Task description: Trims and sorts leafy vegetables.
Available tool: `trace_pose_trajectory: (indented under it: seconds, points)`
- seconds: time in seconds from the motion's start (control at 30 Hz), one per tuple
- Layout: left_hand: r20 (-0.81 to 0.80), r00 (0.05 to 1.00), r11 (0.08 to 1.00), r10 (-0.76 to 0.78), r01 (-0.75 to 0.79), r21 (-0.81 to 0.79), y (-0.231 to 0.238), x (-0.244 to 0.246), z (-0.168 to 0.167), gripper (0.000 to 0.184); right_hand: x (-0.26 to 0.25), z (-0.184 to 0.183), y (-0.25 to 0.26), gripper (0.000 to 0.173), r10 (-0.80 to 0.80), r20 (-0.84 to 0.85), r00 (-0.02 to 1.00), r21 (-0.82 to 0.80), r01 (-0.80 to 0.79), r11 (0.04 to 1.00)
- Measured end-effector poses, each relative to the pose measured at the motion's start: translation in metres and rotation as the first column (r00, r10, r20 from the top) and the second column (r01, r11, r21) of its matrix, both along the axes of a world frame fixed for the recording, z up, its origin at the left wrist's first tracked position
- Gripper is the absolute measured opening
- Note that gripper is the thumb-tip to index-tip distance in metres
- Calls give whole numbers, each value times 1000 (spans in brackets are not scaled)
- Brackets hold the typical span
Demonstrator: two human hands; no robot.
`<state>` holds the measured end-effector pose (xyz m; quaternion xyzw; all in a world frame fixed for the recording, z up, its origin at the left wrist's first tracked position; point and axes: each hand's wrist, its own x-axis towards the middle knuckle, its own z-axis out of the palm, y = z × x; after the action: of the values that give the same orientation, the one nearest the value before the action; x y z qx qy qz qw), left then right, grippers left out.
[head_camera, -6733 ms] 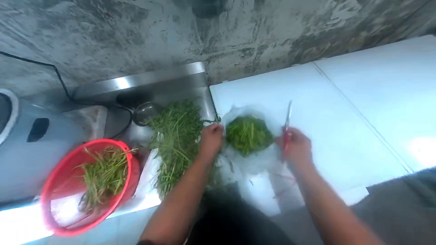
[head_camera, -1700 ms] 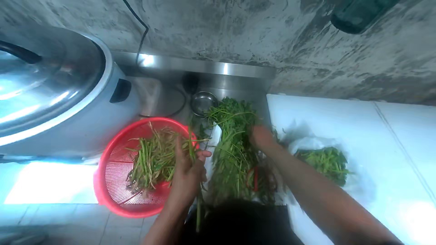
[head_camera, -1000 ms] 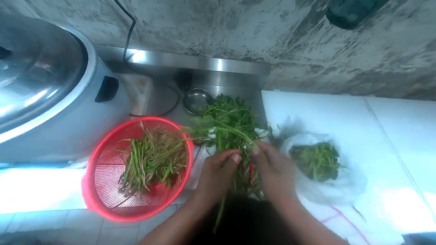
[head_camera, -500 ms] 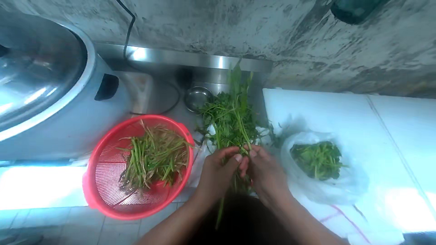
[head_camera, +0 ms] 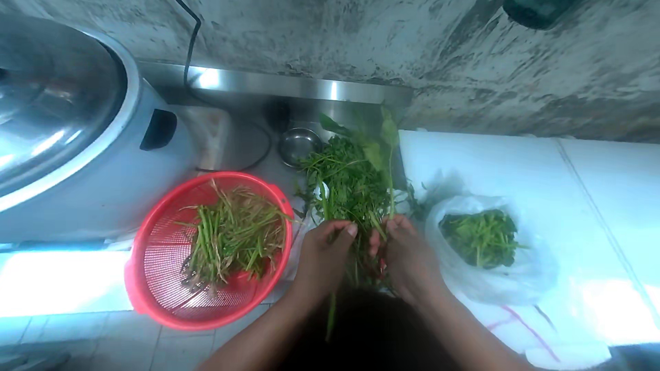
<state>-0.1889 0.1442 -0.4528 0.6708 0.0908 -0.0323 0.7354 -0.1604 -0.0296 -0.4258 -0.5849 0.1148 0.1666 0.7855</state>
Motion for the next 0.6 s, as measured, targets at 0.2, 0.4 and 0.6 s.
trace_pose_trajectory:
  seconds: [0.2,0.4,0.6]
  points:
    - [41,998,993,-46,41,114,0,1,2,20,-1,0,-2,25,59,26,998,11,-59,998]
    - [56,989,991,-134,134,-3,0,1,8,21,-2,-1,-1,22,154,52,987,-53,-151,987]
    - [149,988,984,-45,18,177,18,-9,31,18,-1,-6,2,23,68,114,991,-244,-38,969]
